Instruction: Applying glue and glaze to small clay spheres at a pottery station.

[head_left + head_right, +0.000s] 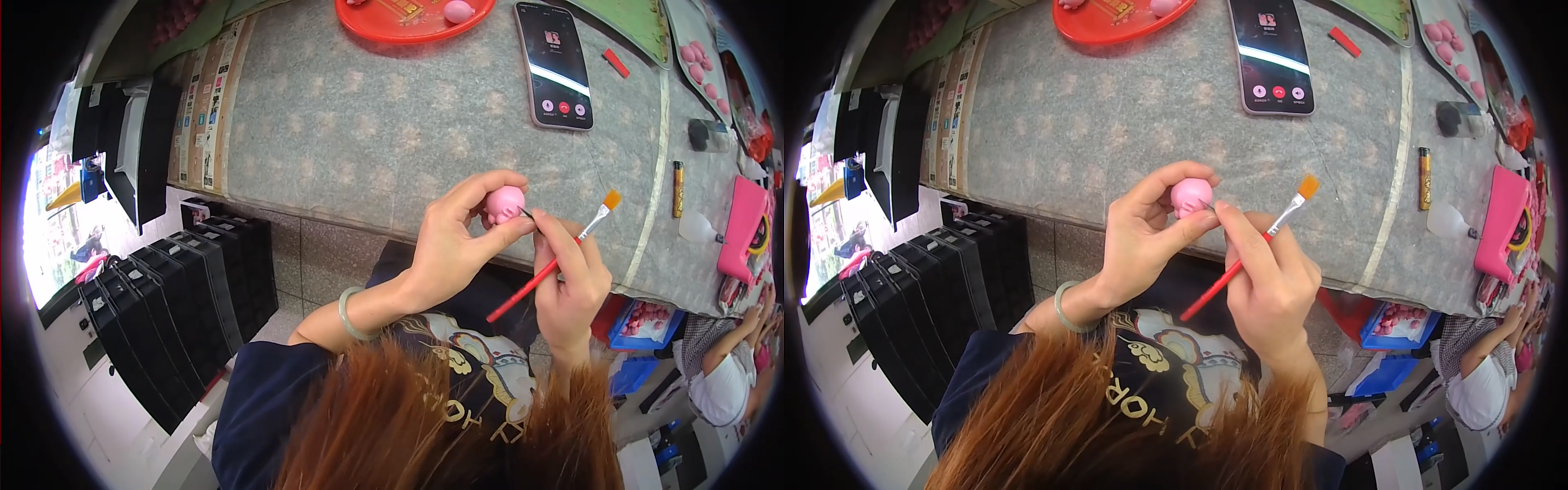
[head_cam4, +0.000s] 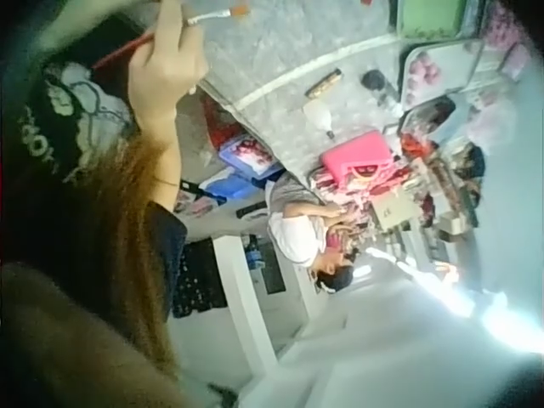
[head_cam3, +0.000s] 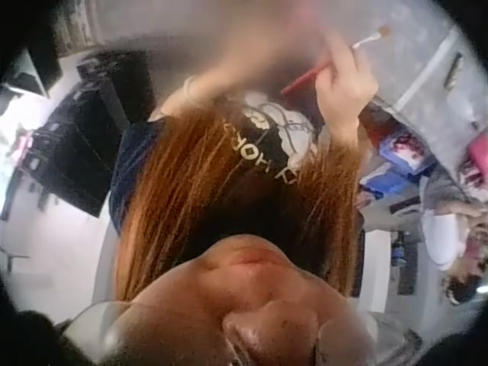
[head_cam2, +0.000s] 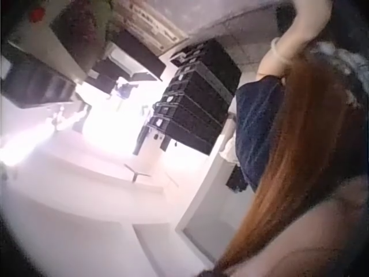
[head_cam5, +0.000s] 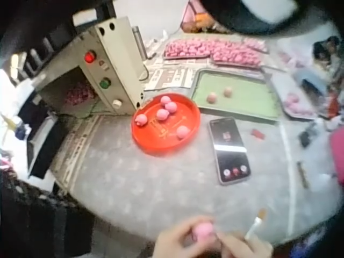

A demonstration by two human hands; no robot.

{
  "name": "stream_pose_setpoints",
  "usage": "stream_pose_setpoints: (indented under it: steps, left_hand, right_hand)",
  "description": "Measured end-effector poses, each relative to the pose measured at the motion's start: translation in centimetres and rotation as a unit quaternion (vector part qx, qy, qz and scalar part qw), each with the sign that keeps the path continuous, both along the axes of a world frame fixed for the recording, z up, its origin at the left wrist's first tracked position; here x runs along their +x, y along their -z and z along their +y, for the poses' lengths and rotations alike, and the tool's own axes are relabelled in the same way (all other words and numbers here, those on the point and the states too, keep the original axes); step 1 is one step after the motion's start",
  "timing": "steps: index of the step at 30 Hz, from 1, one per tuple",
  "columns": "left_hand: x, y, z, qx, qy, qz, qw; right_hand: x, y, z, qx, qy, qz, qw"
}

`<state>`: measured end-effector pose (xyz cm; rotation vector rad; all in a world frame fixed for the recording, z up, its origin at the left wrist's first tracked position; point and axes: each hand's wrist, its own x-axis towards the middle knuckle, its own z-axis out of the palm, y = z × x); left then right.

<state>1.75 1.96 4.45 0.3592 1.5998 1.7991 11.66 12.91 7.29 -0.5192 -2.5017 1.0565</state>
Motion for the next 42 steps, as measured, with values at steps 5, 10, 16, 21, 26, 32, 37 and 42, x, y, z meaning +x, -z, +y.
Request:
stream_pose_setpoints:
  steps: [5, 10, 16, 21, 26, 32, 37, 42]
  left_hand:
    - [-0.2, 0.0, -0.1, 0.007, 0.010, -0.012, 1.000]
    - [-0.1, 0.0, 0.0, 0.001, 0.005, -0.002, 1.000]
    - [-0.5, -0.4, 0.0, 0.041, 0.038, -0.030, 0.998]
    - [-1.0, -1.0, 0.0, 0.095, 0.082, -0.149, 0.981]
    - [-0.9, -1.1, 0.2, 0.100, 0.078, -0.133, 0.983]
    - [-0.7, -1.2, 0.0, 0.063, 0.074, -0.109, 0.989]
    - [-0.7, -1.0, 0.1, 0.054, 0.069, -0.101, 0.991]
    - [-0.4, -0.8, -0.1, 0.028, 0.048, -0.067, 0.996]
  right_hand:
    - [-0.1, 0.0, 0.2, -0.020, -0.024, 0.015, 0.999]
    - [0.0, 0.1, 0.1, 0.012, -0.015, 0.005, 1.000]
    - [0.1, 0.2, 0.1, -0.042, -0.009, 0.034, 0.998]
    - [0.0, 0.0, 0.5, -0.007, 0.040, 0.061, 0.997]
    - [0.0, -0.3, 0.6, -0.008, 0.030, 0.054, 0.998]
    - [0.1, -0.6, 0.1, -0.036, 0.019, 0.008, 0.999]
    - [0.2, -0.6, 0.0, -0.055, 0.000, 0.005, 0.998]
    - [-0.2, 0.1, -0.4, -0.021, 0.016, 0.040, 0.999]
